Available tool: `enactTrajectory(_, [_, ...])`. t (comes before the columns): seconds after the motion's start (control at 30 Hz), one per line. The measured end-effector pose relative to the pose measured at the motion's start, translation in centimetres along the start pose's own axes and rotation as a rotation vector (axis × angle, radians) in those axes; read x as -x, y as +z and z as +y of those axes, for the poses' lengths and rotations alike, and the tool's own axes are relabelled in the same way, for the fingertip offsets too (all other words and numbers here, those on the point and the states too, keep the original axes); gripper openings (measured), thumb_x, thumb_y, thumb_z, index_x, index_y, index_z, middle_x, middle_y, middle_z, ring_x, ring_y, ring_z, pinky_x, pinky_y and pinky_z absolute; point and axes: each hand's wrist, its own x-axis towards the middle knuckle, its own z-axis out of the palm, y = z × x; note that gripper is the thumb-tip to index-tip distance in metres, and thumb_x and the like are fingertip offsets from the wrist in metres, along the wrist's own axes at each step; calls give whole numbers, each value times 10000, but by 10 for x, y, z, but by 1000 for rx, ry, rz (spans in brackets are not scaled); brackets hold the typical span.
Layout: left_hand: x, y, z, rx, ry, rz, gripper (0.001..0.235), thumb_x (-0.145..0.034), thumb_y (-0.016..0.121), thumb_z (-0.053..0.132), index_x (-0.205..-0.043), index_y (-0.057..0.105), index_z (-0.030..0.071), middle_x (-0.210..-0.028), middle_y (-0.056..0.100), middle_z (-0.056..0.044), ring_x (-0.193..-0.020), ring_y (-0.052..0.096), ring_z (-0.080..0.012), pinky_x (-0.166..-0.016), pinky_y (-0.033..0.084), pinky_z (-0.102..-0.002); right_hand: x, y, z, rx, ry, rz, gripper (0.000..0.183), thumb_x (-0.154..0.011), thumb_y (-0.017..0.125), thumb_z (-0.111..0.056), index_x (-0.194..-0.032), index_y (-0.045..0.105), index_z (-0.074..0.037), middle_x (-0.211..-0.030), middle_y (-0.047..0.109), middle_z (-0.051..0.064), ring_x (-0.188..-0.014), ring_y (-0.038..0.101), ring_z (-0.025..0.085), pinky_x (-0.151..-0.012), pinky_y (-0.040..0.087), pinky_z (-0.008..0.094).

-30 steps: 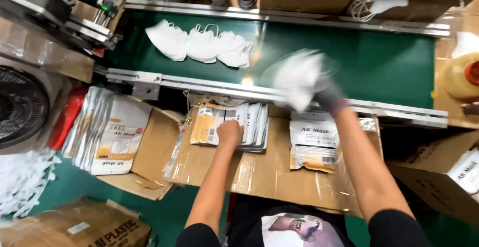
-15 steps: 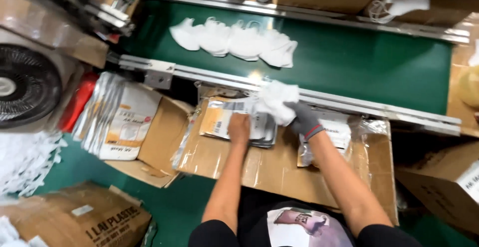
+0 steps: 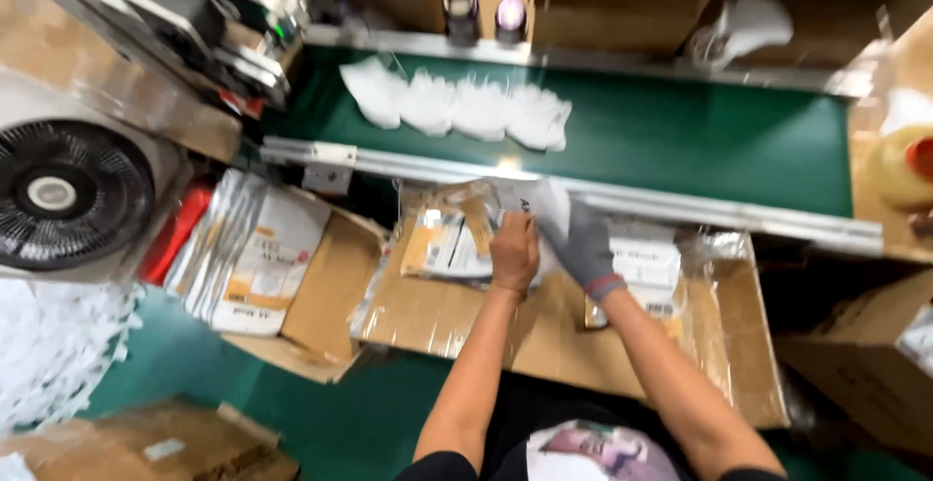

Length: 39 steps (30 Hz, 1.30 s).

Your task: The recorder is shown packing face masks into individual plastic pouches and then placing those pouches into cardboard boxes in a manufacturing or distribution facility.

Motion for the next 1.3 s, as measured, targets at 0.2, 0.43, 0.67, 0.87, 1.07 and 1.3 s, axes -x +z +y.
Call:
enactTrajectory(0.2, [-42, -31, 49, 294, 209, -141, 78, -978, 632, 44, -1018, 566, 35, -903, 589, -186, -841, 614, -409, -700, 493, -484, 8, -39, 6, -122, 140, -338, 542, -813, 727, -267, -1235, 516, 1, -915, 695, 270, -881, 672, 485, -743, 537, 499])
enactTrajectory(0.43, [-29, -48, 72, 260, 368, -202, 97, -987, 659, 65, -1002, 565, 50, -907, 607, -167, -853, 630, -382, -736, 512, -461, 28, -7, 75, -14, -42, -187, 254, -849, 722, -214, -968, 632, -8, -922, 696, 242, -873, 676, 419, -770, 545, 443])
enactTrajectory(0.67, [-29, -41, 50, 1093, -709, 76, 400, -889, 763, 213, -1225, 627, 44, -1144, 696, -102, -1027, 655, -242, -894, 555, -363, 8, -72, -8, -763, 330, -101, 380, -870, 705, -153, -1202, 622, 11, -1056, 756, 105, -922, 717, 166, -797, 593, 332])
enactTrajectory(0.87, [-22, 4, 77, 1633, -868, -40, 641, -791, 828, 127, -1365, 550, 67, -1268, 687, -99, -1148, 666, -233, -974, 573, -392, 14, 1, 49, -1040, 473, 78, 490, -833, 684, -25, -1308, 589, 43, -1166, 733, 141, -1016, 715, 220, -863, 592, 359])
enactTrajectory(1.07, [-46, -22, 78, 1504, -696, -211, 706, -831, 832, 161, -1433, 509, -18, -1310, 650, -173, -1151, 661, -277, -955, 575, -431, 1, -27, 24, -1235, 472, 45, 564, -823, 650, 14, -1373, 532, -25, -1250, 680, 119, -1097, 690, 239, -914, 590, 388])
enactTrajectory(1.3, [-5, -8, 93, 1782, -1125, -311, 681, -816, 704, 490, -1372, 601, 111, -1356, 683, -97, -1144, 709, -222, -942, 584, -389, 5, -8, 86, -115, -118, 58, 488, -763, 666, -124, -1246, 622, -76, -1211, 675, 120, -1095, 644, 294, -890, 524, 458])
